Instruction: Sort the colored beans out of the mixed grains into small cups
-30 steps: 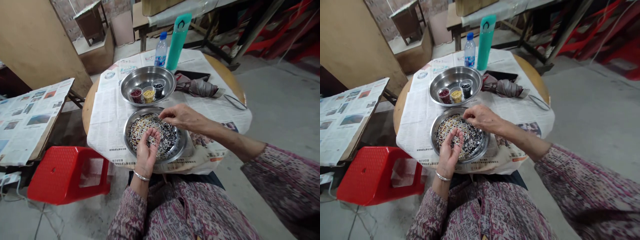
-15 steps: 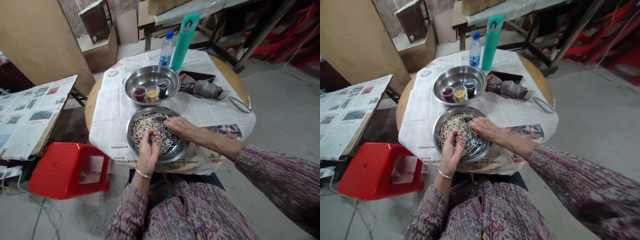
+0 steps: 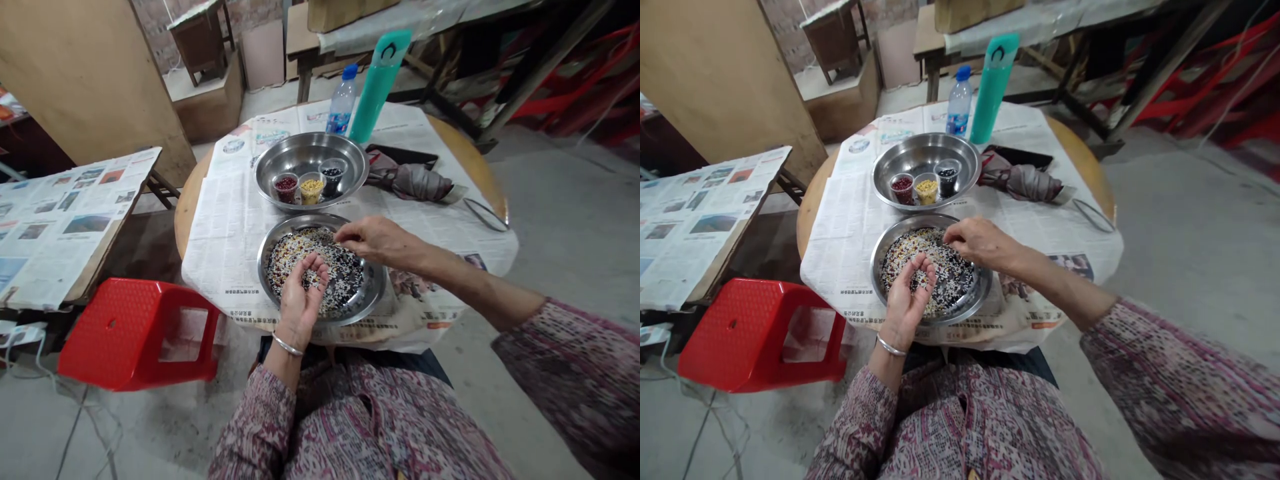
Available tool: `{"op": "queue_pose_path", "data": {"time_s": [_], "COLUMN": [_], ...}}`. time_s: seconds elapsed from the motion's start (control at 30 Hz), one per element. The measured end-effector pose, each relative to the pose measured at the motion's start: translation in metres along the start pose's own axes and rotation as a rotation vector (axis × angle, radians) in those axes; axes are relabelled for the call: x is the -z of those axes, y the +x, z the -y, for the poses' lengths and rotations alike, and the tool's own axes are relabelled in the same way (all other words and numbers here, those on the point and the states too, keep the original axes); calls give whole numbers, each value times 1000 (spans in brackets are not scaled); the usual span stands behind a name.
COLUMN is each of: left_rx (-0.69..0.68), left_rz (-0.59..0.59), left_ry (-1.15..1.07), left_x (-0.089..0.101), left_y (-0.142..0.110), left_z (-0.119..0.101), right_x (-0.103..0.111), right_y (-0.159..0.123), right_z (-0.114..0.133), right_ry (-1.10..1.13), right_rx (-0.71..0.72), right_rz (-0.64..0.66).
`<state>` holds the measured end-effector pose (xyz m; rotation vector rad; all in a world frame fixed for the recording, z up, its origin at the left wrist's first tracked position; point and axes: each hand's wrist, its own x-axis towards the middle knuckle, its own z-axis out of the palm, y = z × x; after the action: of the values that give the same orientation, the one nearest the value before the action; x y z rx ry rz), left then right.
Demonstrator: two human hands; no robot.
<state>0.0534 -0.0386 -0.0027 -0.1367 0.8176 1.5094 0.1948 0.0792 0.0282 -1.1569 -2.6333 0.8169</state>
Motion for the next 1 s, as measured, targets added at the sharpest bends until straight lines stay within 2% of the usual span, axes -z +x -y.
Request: {"op": "queue_pose_path", "data": {"time_s": [0.1,0.2,0.3,0.4,0.5,0.63,0.8,0.9,1.0], "left_rx": [7,1,-5,-3,0,0,-13,-18,-25], "left_rz": [-43,-52,-25,-16,-15,-17,-24,-22,-13], "left_ry": [-13,-6,-23,-40,-52,-50,-36,-26,-28], "left_x": [-1,-1,-1,-1,-2,-2,-1,-1,0], "left_y": [1,1,0,-1,-2,-2,0,0,0], "left_z": [0,0,0,0,-1,-1,0,0,0], "right_x": [-18,-35,-39,-35,-33,-43,-57,-57,-55], "right_y": [-3,-7,-5,-1,-1,-8,-15,-15,-11], "right_z": [-9,-7,-6,-15,-25,-28,-17,-10,-5], "right_ry": [-362,-499,-436,-239,-122,-228,-472,-535,-505], "right_rx": [-17,-53,-41,-46,-60,39,151,163,109], "right_rz": [59,57,29,16,-65,-132,-110,-56,-43]}}
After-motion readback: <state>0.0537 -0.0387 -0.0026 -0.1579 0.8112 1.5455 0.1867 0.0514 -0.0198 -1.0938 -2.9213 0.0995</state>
